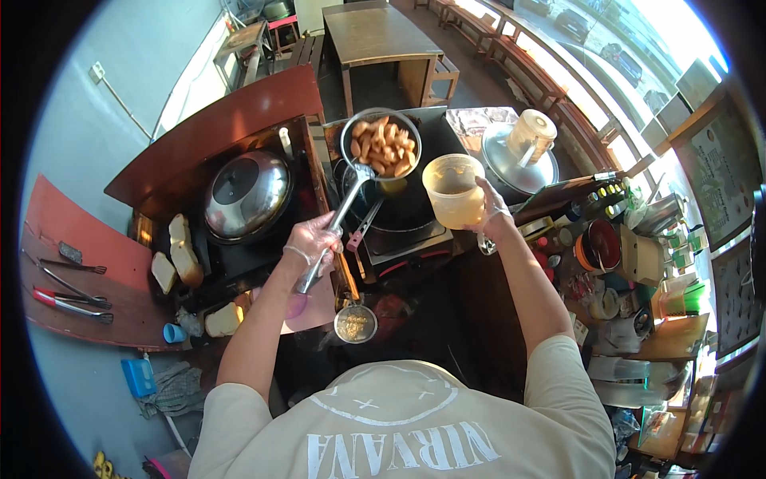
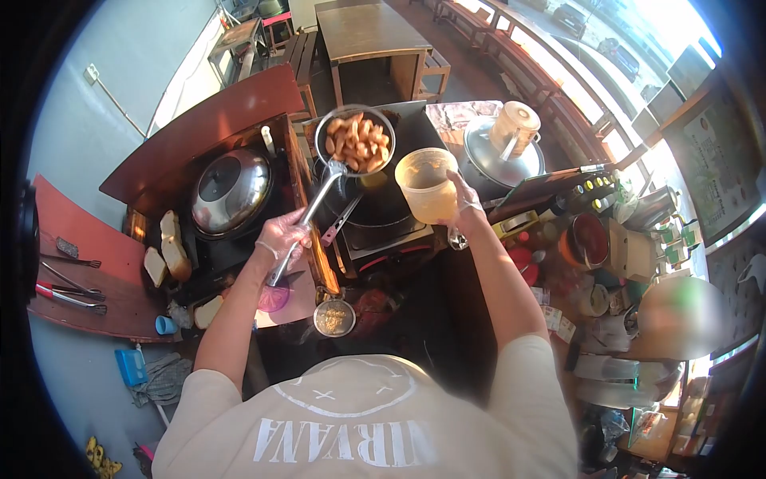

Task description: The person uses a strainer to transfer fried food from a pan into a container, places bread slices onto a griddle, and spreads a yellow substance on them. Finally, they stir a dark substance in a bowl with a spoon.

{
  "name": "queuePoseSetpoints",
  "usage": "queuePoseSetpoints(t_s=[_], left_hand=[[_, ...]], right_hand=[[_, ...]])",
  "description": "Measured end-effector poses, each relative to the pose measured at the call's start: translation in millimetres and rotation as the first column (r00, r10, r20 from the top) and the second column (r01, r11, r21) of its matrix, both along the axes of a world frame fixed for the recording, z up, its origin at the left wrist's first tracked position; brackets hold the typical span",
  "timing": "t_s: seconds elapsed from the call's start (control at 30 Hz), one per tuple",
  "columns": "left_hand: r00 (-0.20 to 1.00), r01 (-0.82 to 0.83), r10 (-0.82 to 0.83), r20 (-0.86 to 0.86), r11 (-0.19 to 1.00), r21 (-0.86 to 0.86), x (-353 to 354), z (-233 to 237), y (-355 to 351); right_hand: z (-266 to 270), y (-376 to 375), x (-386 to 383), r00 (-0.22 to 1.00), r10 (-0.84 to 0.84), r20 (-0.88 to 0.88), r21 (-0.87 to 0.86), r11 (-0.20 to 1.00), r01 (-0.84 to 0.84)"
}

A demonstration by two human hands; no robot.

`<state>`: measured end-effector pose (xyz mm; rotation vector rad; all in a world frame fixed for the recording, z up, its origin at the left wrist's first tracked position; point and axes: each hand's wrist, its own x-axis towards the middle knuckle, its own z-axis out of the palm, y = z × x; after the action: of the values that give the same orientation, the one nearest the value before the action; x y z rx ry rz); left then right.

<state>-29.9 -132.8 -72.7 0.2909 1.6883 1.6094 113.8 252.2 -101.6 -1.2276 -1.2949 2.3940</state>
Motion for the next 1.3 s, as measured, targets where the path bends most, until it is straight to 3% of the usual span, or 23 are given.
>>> queuePoseSetpoints(t_s=[0.13,0.2,0.23,0.3,0.33,0.37,0.47,0.5,0.57,0.63,0.7,0.73,0.83,0.9,0.97,1.0,1.13,1.2,1.23,1.27,1.3], left_hand=[[0.988,0.004,-0.007,-0.156,1.0,-0.019,7.6,28.5,4.4],[0.965,-0.043,0.001,-0.263,0.987,-0.156,18.2,36.1,12.3],[0.88,-0.025,-0.078,-0.469,0.977,-0.21,12.4,17.1,11.2],[0.553,-0.119,-0.096,-0.828,0.974,-0.193,9.4,-12.5,13.3],[0.652,-0.119,-0.142,-0.745,0.951,-0.285,22.5,14.5,15.5],[0.654,-0.115,-0.15,-0.742,0.949,-0.293,23.8,12.7,17.4],[0.51,-0.205,-0.401,-0.761,0.802,-0.56,23.6,11.2,22.2],[0.515,-0.202,-0.406,-0.755,0.799,-0.567,23.1,8.4,21.6],[0.393,-0.218,-0.41,-0.823,0.828,-0.516,21.4,2.7,20.8],[0.382,-0.237,-0.402,-0.832,0.828,-0.508,22.9,12.3,22.1],[0.544,-0.246,-0.251,-0.801,0.864,-0.439,25.4,24.8,21.4],[0.522,-0.242,-0.171,-0.836,0.91,-0.337,23.2,21.2,21.1],[0.48,-0.18,-0.096,-0.872,0.962,-0.205,17.7,24.1,18.8],[0.707,-0.14,0.033,-0.706,0.986,-0.094,17.1,23.7,19.4],[0.901,-0.144,0.106,-0.421,0.988,-0.059,20.0,34.0,24.8],[0.946,-0.133,0.125,-0.3,0.991,-0.006,12.2,25.6,25.4],[0.973,-0.089,0.063,-0.222,0.99,-0.107,4.3,10.2,36.2],[0.985,-0.01,-0.027,-0.169,0.976,-0.218,0.1,3.5,46.0],[0.99,0.057,-0.089,-0.11,0.962,-0.266,0.8,4.6,51.0],[0.988,0.098,-0.123,-0.094,0.966,-0.238,-0.9,-7.5,52.4],[0.986,0.12,-0.141,-0.085,0.97,-0.212,-5.2,-24.5,50.7]], right_hand=[[0.4,-10.1,-47.1,0.993,0.049,0.109,0.166,0.984,-0.066],[13.9,-32.6,-71.1,0.994,0.024,0.103,0.182,0.982,-0.043],[25.1,-43.9,-78.4,0.996,0.038,0.084,0.174,0.983,-0.052],[0.8,-41.4,-105.5,0.992,0.03,0.123,0.151,0.987,-0.049],[-4.2,-44.6,-112.8,0.986,0.025,0.167,0.133,0.99,-0.047],[-9.0,-45.1,-115.1,0.985,0.023,0.171,0.125,0.991,-0.045],[-18.6,-45.2,-120.7,0.98,0.05,0.191,0.049,0.997,-0.06],[-16.7,-51.3,-117.9,0.979,0.051,0.196,0.042,0.997,-0.06],[-9.4,-59.0,-112.6,0.999,-0.017,-0.035,-0.235,0.972,0.008],[10.8,-71.2,-105.0,0.998,-0.054,-0.02,-0.287,0.957,0.046],[-2.3,-63.6,-104.1,0.987,-0.028,-0.16,-0.407,0.913,-0.04],[-8.1,-59.4,-100.3,0.974,0.006,-0.229,-0.387,0.917,-0.096],[2.8,-59.8,-89.3,0.983,-0.015,-0.181,-0.4,0.914,-0.06],[-4.6,-52.6,-80.4,0.986,-0.028,-0.165,-0.337,0.941,-0.03],[14.8,-61.5,-59.2,0.997,-0.056,-0.054,-0.11,0.993,0.049],[20.6,-60.6,-49.5,0.994,-0.104,-0.021,-0.175,0.98,0.099],[27.9,-71.6,-11.5,0.987,-0.157,0.029,-0.106,0.981,0.16],[8.0,-67.4,7.8,0.983,-0.169,-0.068,-0.049,0.985,0.166],[-22.3,-58.8,16.8,0.962,-0.165,-0.216,-0.104,0.984,0.145],[-53.3,-54.2,25.4,0.935,-0.153,-0.319,-0.049,0.988,0.145],[-24.2,-69.2,41.3,0.936,-0.093,-0.339,-0.188,0.982,0.029]])
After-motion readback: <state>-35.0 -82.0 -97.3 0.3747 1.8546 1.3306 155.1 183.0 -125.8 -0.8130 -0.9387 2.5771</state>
